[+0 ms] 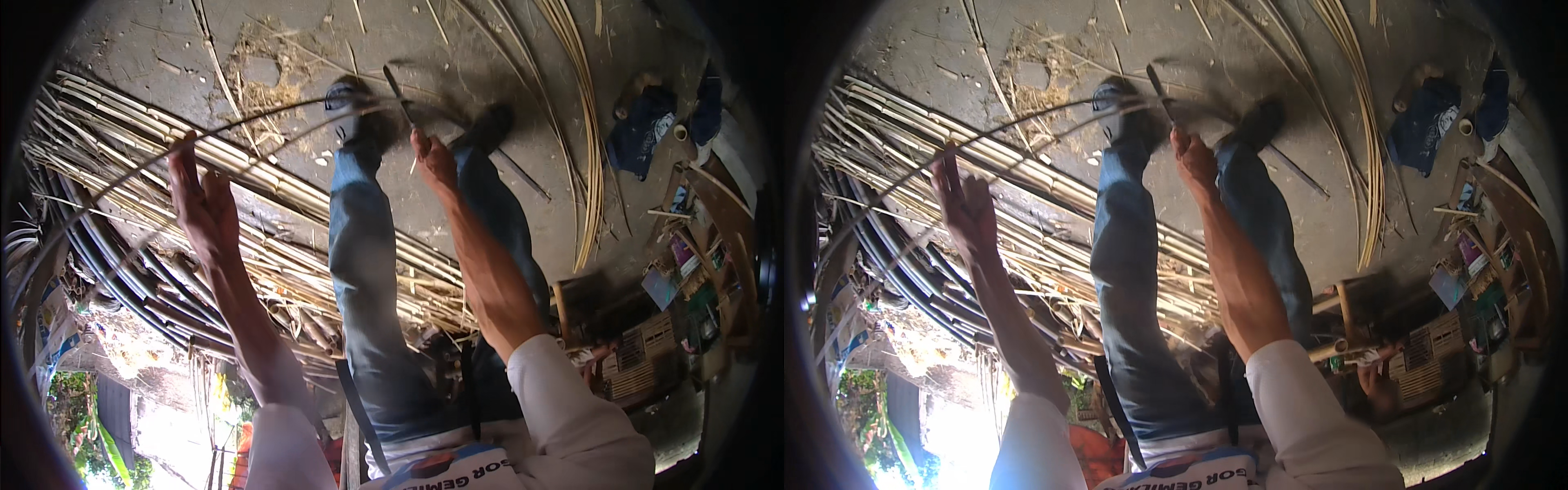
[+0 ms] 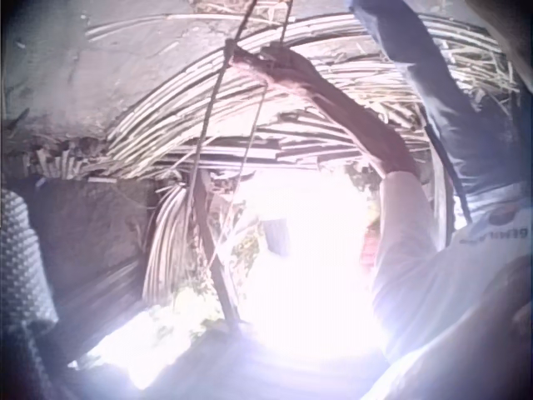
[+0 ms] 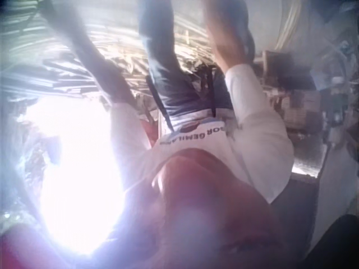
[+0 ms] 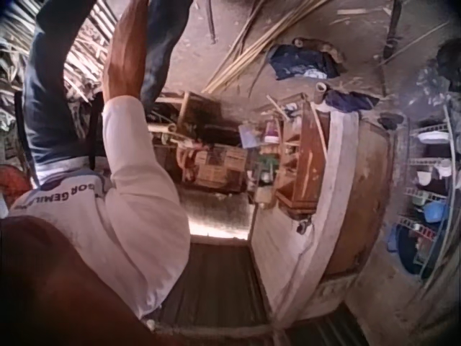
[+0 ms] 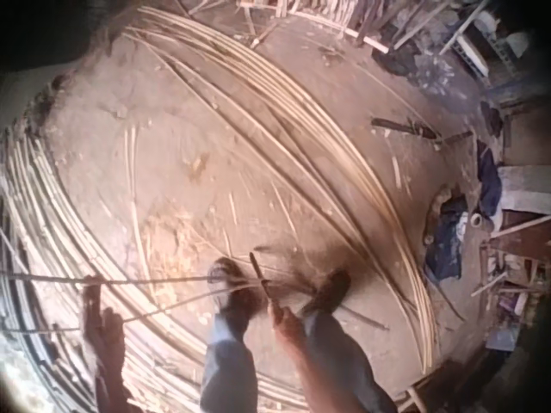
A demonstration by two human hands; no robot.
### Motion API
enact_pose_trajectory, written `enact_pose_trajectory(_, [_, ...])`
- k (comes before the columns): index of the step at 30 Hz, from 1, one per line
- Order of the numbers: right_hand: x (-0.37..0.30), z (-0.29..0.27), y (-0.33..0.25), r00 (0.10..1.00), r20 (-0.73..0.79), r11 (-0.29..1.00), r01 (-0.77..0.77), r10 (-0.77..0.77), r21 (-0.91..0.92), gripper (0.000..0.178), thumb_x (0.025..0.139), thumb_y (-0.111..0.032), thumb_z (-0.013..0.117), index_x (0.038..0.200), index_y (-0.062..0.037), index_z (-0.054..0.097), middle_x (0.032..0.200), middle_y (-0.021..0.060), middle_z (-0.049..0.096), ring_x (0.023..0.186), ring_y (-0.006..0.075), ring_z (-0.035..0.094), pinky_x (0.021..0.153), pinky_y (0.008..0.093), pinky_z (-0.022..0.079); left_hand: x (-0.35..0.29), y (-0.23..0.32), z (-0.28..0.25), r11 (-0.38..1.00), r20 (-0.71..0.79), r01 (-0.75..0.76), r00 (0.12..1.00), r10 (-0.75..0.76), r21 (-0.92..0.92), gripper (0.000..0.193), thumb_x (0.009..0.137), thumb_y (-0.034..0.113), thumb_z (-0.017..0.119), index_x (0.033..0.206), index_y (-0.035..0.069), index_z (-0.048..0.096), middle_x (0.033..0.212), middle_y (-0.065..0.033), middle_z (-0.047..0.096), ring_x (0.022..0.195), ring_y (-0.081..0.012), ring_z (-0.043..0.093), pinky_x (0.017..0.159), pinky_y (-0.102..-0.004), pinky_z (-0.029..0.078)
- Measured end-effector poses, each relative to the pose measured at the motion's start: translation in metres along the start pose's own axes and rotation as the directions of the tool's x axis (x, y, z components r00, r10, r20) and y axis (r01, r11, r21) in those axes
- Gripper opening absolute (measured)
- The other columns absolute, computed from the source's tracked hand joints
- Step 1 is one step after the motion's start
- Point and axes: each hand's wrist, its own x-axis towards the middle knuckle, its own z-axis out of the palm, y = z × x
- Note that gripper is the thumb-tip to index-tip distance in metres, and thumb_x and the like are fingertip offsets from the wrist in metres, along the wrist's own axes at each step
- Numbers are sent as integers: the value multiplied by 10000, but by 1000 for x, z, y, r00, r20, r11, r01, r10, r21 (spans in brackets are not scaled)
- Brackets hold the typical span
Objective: The person repeatedly splits long bamboo poles into thin strips using a machete. They hold each pole, strike it with the blade, and pull the resulting strips apart, then set them aside. The process is repeated for multiple poles throughout the clip.
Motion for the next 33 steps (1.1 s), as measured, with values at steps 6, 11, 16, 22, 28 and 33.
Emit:
enact_pose_trajectory(6, [-16,-48,5,972,216,995,89,-94,32,642,914,-611,503,939,14,648,822,277,654,825,461,648,706,483,513,-63,-6,-53,994,14,-17,1000,19,-110,507,1012,209,481,1479,68,341,1559,-137,312,477,-23,268,445,-161,238])
enact_pose_trajectory(11, [-43,-82,61,995,69,975,86,-73,-205,630,930,-602,476,973,1,655,866,258,668,859,441,650,729,461,515,-81,4,-22,988,7,-44,999,45,-149,515,1016,228,479,1484,69,336,1546,-110,344,472,-16,250,456,-157,258])
enact_pose_trajectory(16, [-52,-114,58,979,165,980,-91,121,-175,647,924,-625,471,1005,-2,622,861,203,644,768,384,610,660,427,487,-81,1,-10,996,-164,-84,983,78,-30,421,1033,291,473,1384,58,489,1426,-101,512,497,-3,235,456,-156,243])
enact_pose_trajectory(22, [-52,-112,57,942,277,980,-200,188,16,606,894,-614,571,962,-13,601,743,128,617,639,223,611,550,328,474,-58,24,1,997,-199,12,980,3,73,397,1039,232,458,1382,34,481,1349,-106,555,626,-66,360,583,-168,365])
enact_pose_trajectory(28, [-74,-73,18,987,56,922,163,-153,-351,863,905,-412,597,1520,-42,117,896,261,670,795,447,656,685,501,521,-33,64,-47,983,-31,-43,998,49,177,505,982,67,487,1471,88,364,1385,-124,527,799,-107,471,539,-201,313])
enact_pose_trajectory(33, [-84,-56,-48,897,112,878,442,-428,-182,834,896,-403,633,1526,-91,185,982,270,664,836,416,674,707,478,542,-19,137,-42,998,-101,-3,995,10,70,519,956,292,551,1425,111,422,1355,-122,536,675,-80,358,616,-221,320])
